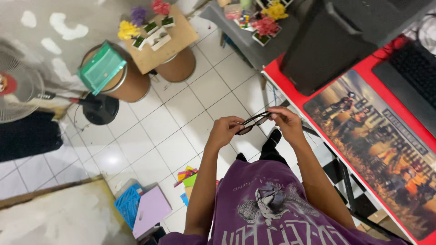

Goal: The person arranges various decorative items on a desk and a small side table. They move small potted artificial flowers, a white box, a keychain, and a pair of glasses between the two surfaces. The person also picks up and places several white straws into a holder on the side table.

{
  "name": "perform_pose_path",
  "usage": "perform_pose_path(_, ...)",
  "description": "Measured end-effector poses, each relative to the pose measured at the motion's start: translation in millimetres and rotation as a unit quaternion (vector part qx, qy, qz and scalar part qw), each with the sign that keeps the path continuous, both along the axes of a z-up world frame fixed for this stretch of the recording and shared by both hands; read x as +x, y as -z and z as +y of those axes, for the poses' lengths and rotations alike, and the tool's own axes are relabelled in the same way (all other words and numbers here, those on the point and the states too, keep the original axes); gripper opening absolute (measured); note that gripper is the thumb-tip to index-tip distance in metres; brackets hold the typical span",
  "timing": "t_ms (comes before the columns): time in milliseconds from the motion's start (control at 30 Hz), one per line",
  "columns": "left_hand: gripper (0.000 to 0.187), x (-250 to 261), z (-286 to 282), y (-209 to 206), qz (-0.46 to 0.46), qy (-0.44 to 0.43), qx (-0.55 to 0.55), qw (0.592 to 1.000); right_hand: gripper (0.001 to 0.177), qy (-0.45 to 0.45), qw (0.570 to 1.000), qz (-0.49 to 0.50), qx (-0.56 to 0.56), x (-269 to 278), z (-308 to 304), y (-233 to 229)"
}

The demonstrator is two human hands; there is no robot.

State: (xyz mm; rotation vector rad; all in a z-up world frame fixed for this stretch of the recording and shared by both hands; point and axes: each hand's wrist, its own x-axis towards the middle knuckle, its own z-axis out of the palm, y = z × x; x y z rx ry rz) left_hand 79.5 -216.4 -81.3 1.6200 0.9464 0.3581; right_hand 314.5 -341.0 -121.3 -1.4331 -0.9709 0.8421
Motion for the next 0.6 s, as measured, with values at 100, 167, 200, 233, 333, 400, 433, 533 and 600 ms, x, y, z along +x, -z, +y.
perform_pose_path(100,0.022,-47,9,-3,-0.018,-0.032,-0.014,0.999,0.027,-0.056,0.997,-0.007,-0.049,-21,26,2)
perform_pose_path(167,0.021,-74,14,-6,-0.031,-0.05,-0.02,0.998,0.025,-0.101,0.993,-0.001,-0.058,-37,41,-1)
perform_pose_path(200,0.021,-85,15,-8,-0.038,-0.058,-0.023,0.997,0.024,-0.116,0.991,0.001,-0.06,-43,48,-2)
perform_pose_path(233,0.021,-94,16,-10,-0.038,-0.069,-0.037,0.996,0.023,-0.132,0.989,0.003,-0.063,-50,56,-3)
perform_pose_path(333,0.023,-116,26,-15,-0.05,-0.098,-0.078,0.991,0.021,-0.174,0.983,0.006,-0.055,-66,82,-5)
perform_pose_path(400,0.025,-126,34,-15,-0.074,-0.119,-0.112,0.984,0.02,-0.196,0.979,0.019,-0.05,-74,100,-4)
perform_pose_path(433,0.025,-129,39,-14,-0.086,-0.131,-0.116,0.981,0.02,-0.206,0.977,0.031,-0.049,-76,110,-4)
perform_pose_path(533,0.025,-137,60,-8,-0.112,-0.149,-0.125,0.975,0.018,-0.219,0.973,0.041,-0.056,-84,141,-4)
perform_pose_path(600,0.024,-138,80,-4,-0.115,-0.147,-0.124,0.974,0.019,-0.221,0.972,0.047,-0.057,-86,163,-5)
